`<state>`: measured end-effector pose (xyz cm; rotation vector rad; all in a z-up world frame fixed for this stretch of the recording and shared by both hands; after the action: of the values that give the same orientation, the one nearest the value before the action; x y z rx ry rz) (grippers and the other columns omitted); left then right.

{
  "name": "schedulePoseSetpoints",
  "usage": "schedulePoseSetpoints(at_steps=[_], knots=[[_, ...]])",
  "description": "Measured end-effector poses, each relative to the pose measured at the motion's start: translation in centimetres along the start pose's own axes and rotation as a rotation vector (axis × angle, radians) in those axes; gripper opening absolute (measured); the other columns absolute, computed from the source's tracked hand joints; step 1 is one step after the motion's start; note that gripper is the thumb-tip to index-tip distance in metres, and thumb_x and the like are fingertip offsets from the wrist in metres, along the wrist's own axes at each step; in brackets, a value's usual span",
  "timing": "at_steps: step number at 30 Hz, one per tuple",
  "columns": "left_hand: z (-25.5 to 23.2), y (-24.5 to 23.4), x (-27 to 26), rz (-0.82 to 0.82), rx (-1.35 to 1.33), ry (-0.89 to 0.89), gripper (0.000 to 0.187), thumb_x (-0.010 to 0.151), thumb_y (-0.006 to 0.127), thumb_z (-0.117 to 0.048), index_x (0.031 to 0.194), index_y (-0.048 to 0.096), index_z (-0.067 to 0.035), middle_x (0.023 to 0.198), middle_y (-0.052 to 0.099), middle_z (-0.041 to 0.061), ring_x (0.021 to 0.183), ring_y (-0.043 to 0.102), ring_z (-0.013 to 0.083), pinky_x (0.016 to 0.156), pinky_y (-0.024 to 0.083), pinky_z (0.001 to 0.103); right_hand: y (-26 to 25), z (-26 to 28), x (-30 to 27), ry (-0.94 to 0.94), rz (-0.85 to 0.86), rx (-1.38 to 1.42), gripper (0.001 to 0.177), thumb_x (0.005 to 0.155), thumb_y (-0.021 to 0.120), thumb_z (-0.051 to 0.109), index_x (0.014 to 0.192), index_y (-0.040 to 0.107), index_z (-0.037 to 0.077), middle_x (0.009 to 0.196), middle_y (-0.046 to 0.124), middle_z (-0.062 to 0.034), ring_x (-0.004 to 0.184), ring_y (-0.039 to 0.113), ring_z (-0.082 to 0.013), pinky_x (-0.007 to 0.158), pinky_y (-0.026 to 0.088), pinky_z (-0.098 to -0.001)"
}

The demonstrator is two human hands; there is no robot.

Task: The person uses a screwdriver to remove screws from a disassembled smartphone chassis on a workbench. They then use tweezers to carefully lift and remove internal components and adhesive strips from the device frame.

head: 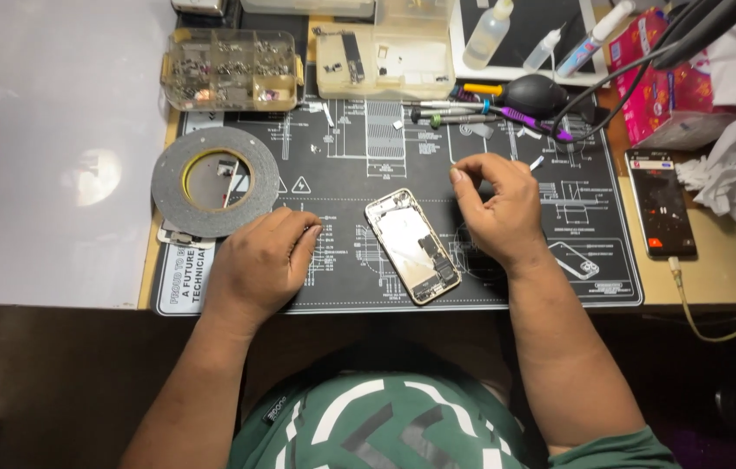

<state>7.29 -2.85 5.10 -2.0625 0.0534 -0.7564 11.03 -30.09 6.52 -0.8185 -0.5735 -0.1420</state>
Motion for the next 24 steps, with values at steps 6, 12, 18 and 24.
schedulePoseSetpoints(at_steps=[6,12,18,24], knots=[[0.3,0.2,-0.1,0.019,-0.008,-0.024,0.02,0.101,0.063,-0.032,0.092,0.073,-0.017,0.061,0.06,0.001,0.059,0.064,0.0198,0.056,0.053,0.03,0.0,-0.2,-0.1,-0.002,-0.004,0.004,0.008,0.101,0.07,0.017,0.096,0.076,0.014,0.072,0.069,0.0019,0.072,0.07,-0.0187,0.089,0.046,-0.0311],[0.1,0.2,0.1,0.046,0.012,-0.032,0.019,0.099,0.064,-0.032,0.092,0.074,-0.018,0.062,0.062,0.003,0.061,0.066,0.0222,0.057,0.054,0.032,0.0,0.0,-0.1,0.0,0.007,0.009,0.008,0.101,0.069,0.017,0.096,0.076,0.015,0.072,0.07,0.0013,0.072,0.07,-0.0191,0.09,0.046,-0.0312],[0.4,0.5,0.0,0.077,0.017,-0.085,0.019,0.098,0.066,-0.031,0.092,0.075,-0.017,0.063,0.064,0.003,0.061,0.067,0.021,0.057,0.054,0.031,0.5,0.0,-0.2,0.009,0.035,0.038,0.01,0.101,0.068,0.017,0.097,0.076,0.015,0.073,0.071,0.0011,0.072,0.07,-0.0188,0.09,0.046,-0.0309],[0.4,0.7,0.4,0.121,0.001,-0.092,0.017,0.097,0.066,-0.031,0.093,0.075,-0.017,0.065,0.065,0.003,0.063,0.068,0.0218,0.059,0.055,0.032,0.6,0.8,-0.1,0.0,0.089,0.044,0.011,0.101,0.067,0.018,0.096,0.076,0.015,0.073,0.07,0.0006,0.073,0.07,-0.0195,0.089,0.045,-0.0303]])
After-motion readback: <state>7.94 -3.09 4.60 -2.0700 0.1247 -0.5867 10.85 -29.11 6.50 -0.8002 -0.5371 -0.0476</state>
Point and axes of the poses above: each hand's wrist, its own x-axis towards the middle knuckle, its own y-axis out of the palm, z = x × y, the point moved 10 cm from there along x, towards the middle knuckle
